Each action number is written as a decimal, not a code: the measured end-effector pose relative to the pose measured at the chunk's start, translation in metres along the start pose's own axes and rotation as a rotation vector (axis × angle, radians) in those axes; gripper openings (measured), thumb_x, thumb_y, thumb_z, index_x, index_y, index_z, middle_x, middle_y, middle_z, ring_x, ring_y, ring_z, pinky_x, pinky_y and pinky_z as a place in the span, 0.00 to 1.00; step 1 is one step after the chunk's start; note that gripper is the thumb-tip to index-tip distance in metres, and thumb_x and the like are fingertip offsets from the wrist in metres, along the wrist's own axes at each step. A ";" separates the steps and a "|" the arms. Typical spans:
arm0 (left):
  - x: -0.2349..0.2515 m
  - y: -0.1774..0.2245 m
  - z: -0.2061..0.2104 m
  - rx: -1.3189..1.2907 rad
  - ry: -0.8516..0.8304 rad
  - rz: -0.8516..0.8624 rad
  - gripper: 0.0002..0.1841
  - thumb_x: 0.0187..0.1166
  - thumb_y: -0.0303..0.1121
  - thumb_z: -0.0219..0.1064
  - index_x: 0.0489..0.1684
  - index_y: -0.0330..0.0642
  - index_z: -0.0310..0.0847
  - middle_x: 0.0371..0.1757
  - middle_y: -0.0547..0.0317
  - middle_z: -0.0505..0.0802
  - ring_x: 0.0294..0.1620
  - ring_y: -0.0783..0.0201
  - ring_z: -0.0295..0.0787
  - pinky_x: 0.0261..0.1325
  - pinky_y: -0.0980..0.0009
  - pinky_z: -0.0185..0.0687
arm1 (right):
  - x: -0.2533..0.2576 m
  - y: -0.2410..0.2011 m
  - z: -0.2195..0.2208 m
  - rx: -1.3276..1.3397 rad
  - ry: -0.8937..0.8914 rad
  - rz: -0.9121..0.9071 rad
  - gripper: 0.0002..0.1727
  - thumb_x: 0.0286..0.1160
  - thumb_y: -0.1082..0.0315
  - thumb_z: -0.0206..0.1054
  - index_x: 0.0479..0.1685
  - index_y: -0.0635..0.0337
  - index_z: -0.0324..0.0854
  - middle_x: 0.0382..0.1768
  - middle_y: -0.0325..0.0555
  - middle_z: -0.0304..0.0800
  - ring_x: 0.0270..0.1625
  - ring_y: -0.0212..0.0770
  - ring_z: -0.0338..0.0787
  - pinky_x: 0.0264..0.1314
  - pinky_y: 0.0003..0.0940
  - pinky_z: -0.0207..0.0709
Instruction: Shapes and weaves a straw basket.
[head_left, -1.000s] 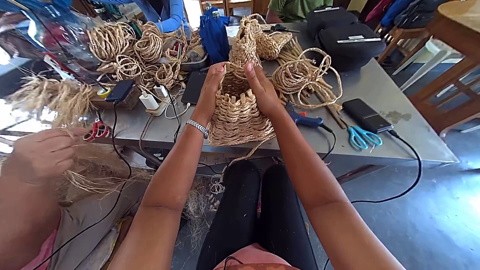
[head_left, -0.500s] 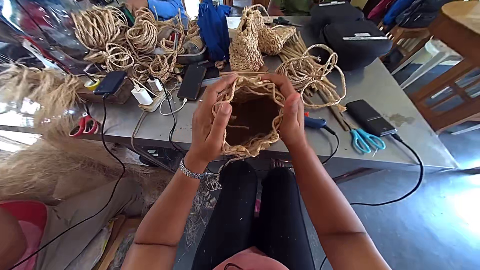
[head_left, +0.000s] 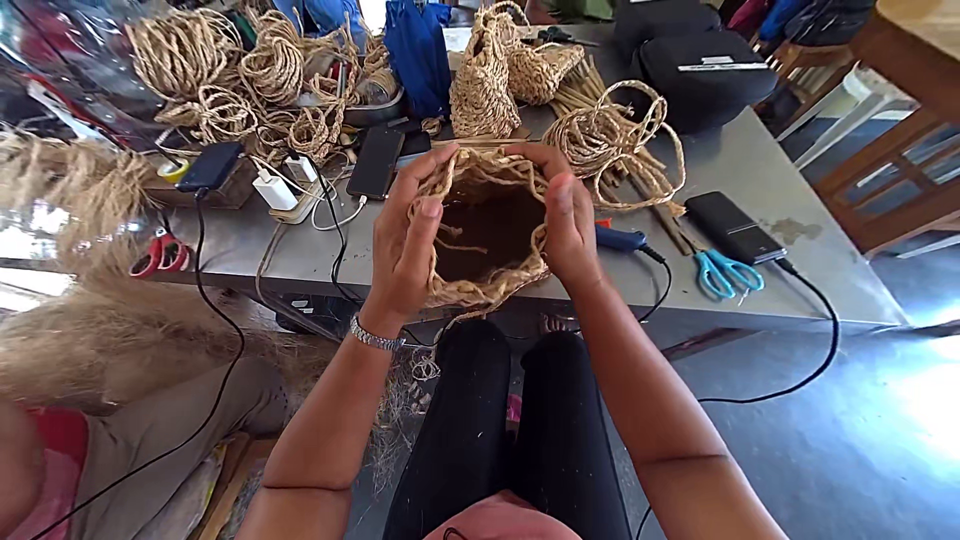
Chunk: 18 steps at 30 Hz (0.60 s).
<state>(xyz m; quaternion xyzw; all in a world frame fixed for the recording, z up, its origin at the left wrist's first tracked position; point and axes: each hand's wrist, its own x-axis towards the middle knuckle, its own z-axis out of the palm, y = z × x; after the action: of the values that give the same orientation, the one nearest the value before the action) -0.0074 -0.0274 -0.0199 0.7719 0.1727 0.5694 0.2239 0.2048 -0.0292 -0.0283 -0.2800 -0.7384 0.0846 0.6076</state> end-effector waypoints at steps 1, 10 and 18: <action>0.005 -0.006 -0.003 -0.007 -0.006 -0.036 0.33 0.93 0.49 0.40 0.79 0.25 0.68 0.79 0.44 0.79 0.81 0.61 0.73 0.86 0.62 0.66 | 0.004 0.003 0.001 0.005 -0.010 0.044 0.44 0.93 0.39 0.31 0.70 0.70 0.80 0.65 0.55 0.88 0.72 0.38 0.85 0.79 0.39 0.75; 0.043 -0.056 -0.017 -0.098 -0.020 -0.455 0.31 0.93 0.48 0.33 0.85 0.44 0.68 0.81 0.57 0.79 0.81 0.66 0.74 0.84 0.64 0.69 | 0.043 0.028 0.007 0.036 -0.149 0.538 0.40 0.94 0.42 0.25 0.84 0.57 0.71 0.81 0.50 0.78 0.82 0.38 0.76 0.87 0.46 0.66; 0.006 -0.028 -0.018 0.032 0.155 -0.366 0.44 0.88 0.68 0.32 0.95 0.43 0.47 0.94 0.56 0.61 0.92 0.63 0.57 0.91 0.59 0.57 | 0.005 0.029 -0.011 -0.036 0.077 0.409 0.36 0.96 0.50 0.31 0.84 0.69 0.67 0.77 0.57 0.80 0.81 0.42 0.78 0.86 0.42 0.68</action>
<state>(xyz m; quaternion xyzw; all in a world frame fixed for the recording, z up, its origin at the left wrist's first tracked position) -0.0235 0.0020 -0.0255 0.6849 0.3359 0.5741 0.2976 0.2241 -0.0045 -0.0345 -0.4378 -0.6439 0.1822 0.6005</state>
